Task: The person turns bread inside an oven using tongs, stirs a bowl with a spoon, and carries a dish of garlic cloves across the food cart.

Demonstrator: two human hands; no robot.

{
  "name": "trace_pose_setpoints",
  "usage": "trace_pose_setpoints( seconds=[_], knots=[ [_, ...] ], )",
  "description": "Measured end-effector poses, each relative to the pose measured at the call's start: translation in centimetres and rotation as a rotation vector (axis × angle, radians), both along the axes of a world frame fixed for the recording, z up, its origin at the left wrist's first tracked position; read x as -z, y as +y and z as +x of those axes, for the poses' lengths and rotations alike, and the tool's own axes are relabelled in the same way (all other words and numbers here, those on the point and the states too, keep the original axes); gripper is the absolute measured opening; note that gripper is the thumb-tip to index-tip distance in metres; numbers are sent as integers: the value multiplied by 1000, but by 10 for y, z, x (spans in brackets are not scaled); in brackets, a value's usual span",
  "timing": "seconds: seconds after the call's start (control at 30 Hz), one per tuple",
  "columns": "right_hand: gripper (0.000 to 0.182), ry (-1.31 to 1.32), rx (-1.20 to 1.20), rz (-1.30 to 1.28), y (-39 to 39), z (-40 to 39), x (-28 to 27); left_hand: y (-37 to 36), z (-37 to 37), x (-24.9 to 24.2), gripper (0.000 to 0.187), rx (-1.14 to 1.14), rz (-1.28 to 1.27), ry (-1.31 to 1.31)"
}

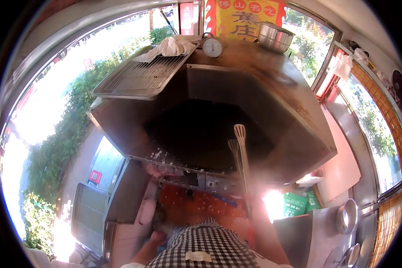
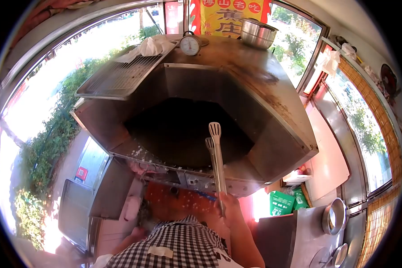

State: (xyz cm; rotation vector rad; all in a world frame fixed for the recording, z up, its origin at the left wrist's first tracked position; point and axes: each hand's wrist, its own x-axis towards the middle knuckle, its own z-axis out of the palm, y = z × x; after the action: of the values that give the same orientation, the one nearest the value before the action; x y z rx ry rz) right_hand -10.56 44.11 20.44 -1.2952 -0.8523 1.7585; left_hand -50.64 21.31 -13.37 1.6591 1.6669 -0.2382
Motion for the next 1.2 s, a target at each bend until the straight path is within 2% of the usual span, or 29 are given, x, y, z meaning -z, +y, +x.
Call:
trace_pose_setpoints(
  seconds=[0.03, 0.1, 0.17, 0.2, 0.27, 0.33, 0.43, 0.47, 0.5, 0.57, 0.63, 0.7, 0.83, 0.93, 0.97, 1.03, 1.2],
  knots=[
    [33, 8, -9, 2, 0, 0, 0, 0, 0, -1, 10, 162, 10, 116],
    [33, 29, -22, 2, 0, 1, 5, -14, -12, 50, 15, -165, 12, -88],
    [32, 50, -43, 5, 0, 3, 12, -21, -16, 67, 18, -313, -3, -182],
    [32, 59, -57, 7, 1, 4, 16, -18, -14, 62, 19, -297, -19, -173],
    [32, 61, -67, 6, 0, 5, 18, -9, -6, 48, 18, -530, -98, -260],
    [31, 46, -60, -4, 1, 3, 17, 7, 17, -11, 16, -1032, -227, -447],
    [30, 32, -44, -69, 1, 1, 16, 11, 18, -19, 23, -755, -189, -298],
    [30, 45, -47, -64, 1, 2, 18, 6, 11, 3, 24, -630, -113, -277],
    [30, 57, -51, -59, 2, 3, 22, -4, -4, 45, 24, -505, -39, -257],
    [30, 60, -47, -72, 2, 3, 27, -6, -4, 48, 25, -538, -41, -276],
    [30, 43, -31, -105, 3, 3, 29, 16, 18, -20, 24, -853, -190, -352],
    [30, 35, -21, -104, 3, 3, 31, 20, 20, -28, 25, -869, -210, -330],
    [29, 6, -1, -97, 4, 1, 28, 16, 21, -25, 25, -992, -194, -378],
    [29, -5, -12, -92, 6, 1, 27, 9, 11, -2, 22, -870, -143, -401],
    [29, -13, -13, -96, 6, 1, 28, 6, 10, 5, 21, -927, -148, -412],
    [29, -29, -17, -101, 8, 2, 32, 10, 15, -9, 18, -1044, -155, -435],
    [30, -6, -15, -108, 11, 1, 34, 11, 18, -15, 19, -1120, -151, -418]
  ],
)
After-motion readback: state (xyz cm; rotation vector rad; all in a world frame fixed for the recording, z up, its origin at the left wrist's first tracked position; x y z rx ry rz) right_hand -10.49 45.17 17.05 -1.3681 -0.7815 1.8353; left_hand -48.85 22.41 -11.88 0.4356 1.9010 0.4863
